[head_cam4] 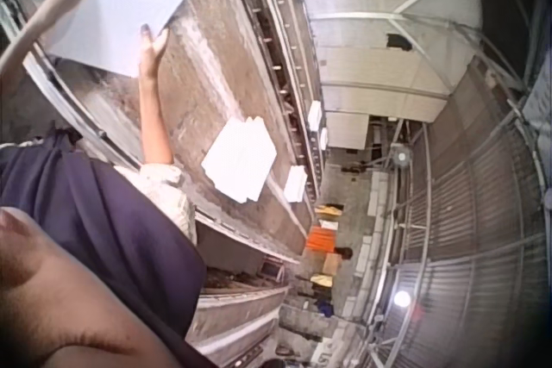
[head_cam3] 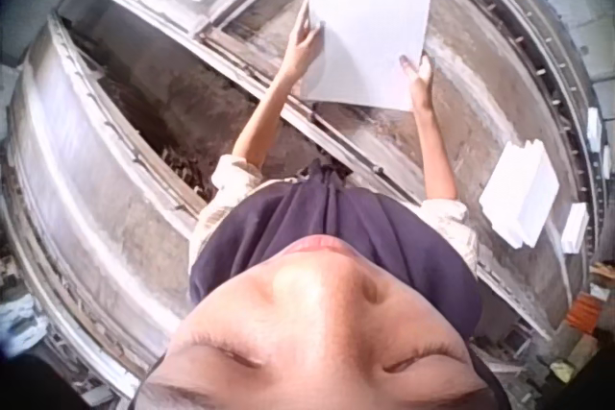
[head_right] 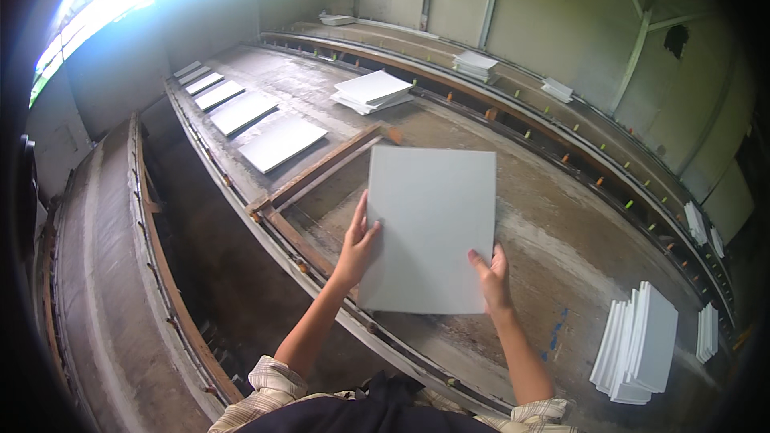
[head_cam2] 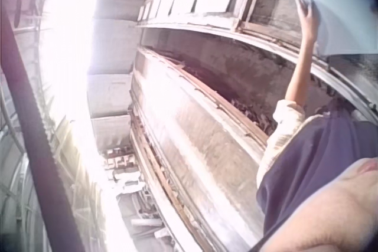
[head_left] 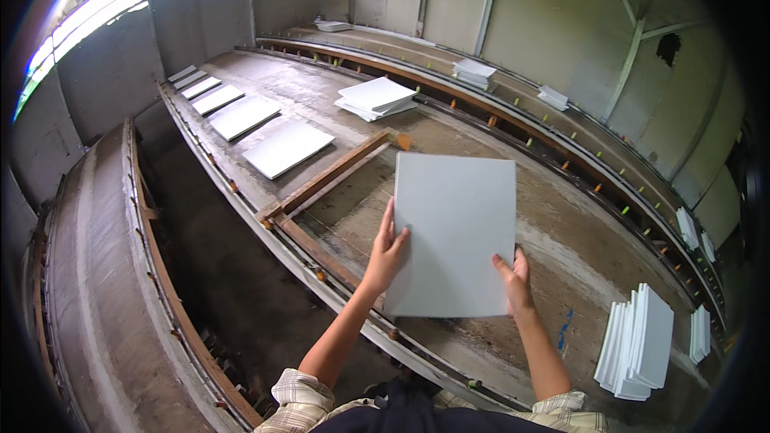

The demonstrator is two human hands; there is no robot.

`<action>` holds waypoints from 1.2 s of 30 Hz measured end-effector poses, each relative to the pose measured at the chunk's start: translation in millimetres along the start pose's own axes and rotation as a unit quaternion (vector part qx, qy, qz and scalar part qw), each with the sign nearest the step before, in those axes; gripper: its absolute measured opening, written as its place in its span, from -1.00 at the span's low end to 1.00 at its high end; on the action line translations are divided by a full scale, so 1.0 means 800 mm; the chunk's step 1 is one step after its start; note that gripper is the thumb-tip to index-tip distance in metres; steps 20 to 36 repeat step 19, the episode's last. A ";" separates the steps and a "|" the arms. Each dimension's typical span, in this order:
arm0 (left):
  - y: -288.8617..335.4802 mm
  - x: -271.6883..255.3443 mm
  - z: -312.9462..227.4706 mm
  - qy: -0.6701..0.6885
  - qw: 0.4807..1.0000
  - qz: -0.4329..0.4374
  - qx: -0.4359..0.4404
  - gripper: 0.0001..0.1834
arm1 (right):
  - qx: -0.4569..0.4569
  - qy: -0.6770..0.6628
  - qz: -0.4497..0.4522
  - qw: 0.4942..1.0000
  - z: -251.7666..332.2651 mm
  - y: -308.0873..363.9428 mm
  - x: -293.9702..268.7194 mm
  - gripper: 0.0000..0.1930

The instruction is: The person places white rectangular tiles one by one into a wooden frame on a curved conveyor belt. They smooth each tile with their hands and then move the frame along the belt to repeat the process with new tiles.

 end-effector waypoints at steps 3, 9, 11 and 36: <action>0.004 -0.021 -0.014 -0.071 0.996 0.042 -0.020 -0.35 | 0.009 -0.041 -0.033 0.999 -0.021 -0.031 0.016 -0.64; 0.004 -0.082 -0.015 -0.153 0.983 0.047 -0.093 -0.43 | 0.041 -0.117 -0.106 0.987 -0.056 -0.064 0.051 -0.35; -0.009 -0.097 -0.020 -0.194 0.973 0.040 -0.116 -0.47 | 0.038 -0.114 -0.120 0.985 -0.067 -0.075 0.057 -0.35; -0.098 -0.196 0.011 -0.251 0.953 0.113 -0.126 -0.51 | 0.074 -0.163 -0.156 0.971 -0.110 -0.132 0.083 -0.38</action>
Point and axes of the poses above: each hand's wrist, its own y-axis away from the middle knuckle, its own x-axis out of the palm, z = x × y, the point moved 1 cm from there along -y, towards the middle knuckle, and after that the axes turned 6 degrees about z, right-handed, at the moved point
